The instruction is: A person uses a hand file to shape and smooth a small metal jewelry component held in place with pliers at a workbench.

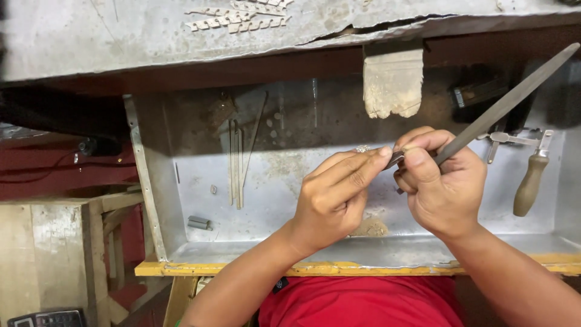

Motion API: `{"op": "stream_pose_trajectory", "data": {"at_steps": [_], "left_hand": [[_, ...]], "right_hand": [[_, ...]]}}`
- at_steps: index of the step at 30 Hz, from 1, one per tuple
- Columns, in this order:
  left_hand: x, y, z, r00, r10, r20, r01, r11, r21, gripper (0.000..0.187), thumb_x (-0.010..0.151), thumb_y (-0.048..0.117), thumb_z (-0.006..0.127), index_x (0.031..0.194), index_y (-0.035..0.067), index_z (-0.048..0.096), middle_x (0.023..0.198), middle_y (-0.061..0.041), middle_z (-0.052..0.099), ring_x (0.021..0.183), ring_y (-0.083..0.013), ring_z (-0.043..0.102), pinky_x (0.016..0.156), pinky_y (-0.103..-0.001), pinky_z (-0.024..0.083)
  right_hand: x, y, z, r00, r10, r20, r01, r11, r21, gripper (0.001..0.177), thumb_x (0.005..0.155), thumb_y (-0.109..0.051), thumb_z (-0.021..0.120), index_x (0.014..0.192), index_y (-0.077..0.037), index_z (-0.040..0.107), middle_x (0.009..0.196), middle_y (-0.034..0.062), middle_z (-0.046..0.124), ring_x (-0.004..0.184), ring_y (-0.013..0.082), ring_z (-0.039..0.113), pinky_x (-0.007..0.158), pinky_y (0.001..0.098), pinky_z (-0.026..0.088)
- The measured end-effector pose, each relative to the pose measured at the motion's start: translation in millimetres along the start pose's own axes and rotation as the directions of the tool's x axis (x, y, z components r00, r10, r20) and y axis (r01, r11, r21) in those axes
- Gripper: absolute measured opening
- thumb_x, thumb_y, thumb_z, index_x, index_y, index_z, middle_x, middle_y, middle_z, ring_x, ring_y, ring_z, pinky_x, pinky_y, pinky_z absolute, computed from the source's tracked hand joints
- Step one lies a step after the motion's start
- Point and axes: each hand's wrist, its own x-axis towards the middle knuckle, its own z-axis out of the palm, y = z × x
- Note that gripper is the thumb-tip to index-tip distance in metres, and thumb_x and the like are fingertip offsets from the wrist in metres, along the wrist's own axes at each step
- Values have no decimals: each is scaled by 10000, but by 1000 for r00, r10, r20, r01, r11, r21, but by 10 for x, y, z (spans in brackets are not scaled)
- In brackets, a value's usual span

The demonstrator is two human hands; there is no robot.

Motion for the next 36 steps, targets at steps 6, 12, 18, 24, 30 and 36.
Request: {"op": "stream_pose_trajectory", "data": {"at_steps": [6, 12, 18, 24, 30, 36], "left_hand": [[-7, -17, -1, 1000, -6, -14, 6, 1000, 24, 564, 915, -265, 479, 1384, 31, 583, 1331, -161, 693, 1116, -356, 757, 1009, -412, 651], [-65, -33, 7, 998, -57, -26, 59, 995, 85, 598, 915, -189, 524, 1440, 96, 558, 1192, -116, 749, 948, -270, 733, 889, -352, 620], [-84, -22, -21, 980, -200, 18, 200, 979, -39, 641, 915, -163, 512, 1478, 140, 551, 918, -30, 642, 756, -168, 559, 775, -268, 544], [-59, -13, -44, 990, -133, 52, 134, 991, -14, 626, 905, -167, 497, 1462, 113, 543, 1315, -110, 726, 1070, -269, 765, 984, -354, 631], [-57, -9, -49, 993, -95, 76, 93, 995, 29, 665, 903, -192, 469, 1487, 121, 520, 1335, -110, 714, 1077, -267, 739, 1011, -353, 602], [-67, -37, -44, 998, -50, 39, 45, 993, 106, 701, 912, -211, 498, 1517, 144, 492, 1165, -104, 717, 937, -255, 634, 924, -342, 578]], "right_hand": [[-6, 16, -12, 1000, -8, 18, 8, 1000, 18, 199, 995, -180, 664, 968, -10, 564, 974, 201, 584, 499, 90, 297, 463, 263, 248], [-14, 32, -4, 999, -8, 38, 9, 1000, -20, 158, 1002, -143, 658, 1004, -13, 568, 998, 208, 596, 522, 104, 329, 467, 254, 267], [-2, 13, -34, 986, -158, 51, 165, 895, -415, 193, 986, -86, 725, 1112, 36, 645, 981, 155, 661, 651, 147, 566, 599, 253, 448], [-5, 47, -1, 964, -252, 81, 264, 893, -364, 150, 1014, -69, 681, 1050, 54, 602, 916, 192, 636, 642, 177, 536, 577, 269, 438], [-9, 49, -9, 984, -174, 50, 181, 950, -255, 185, 1045, -153, 631, 1050, 27, 591, 934, 199, 616, 584, 173, 483, 501, 262, 416], [-8, 58, -10, 994, -99, 42, 105, 980, -171, 182, 1025, -175, 653, 1021, -4, 590, 953, 199, 636, 567, 159, 457, 481, 259, 387]]}}
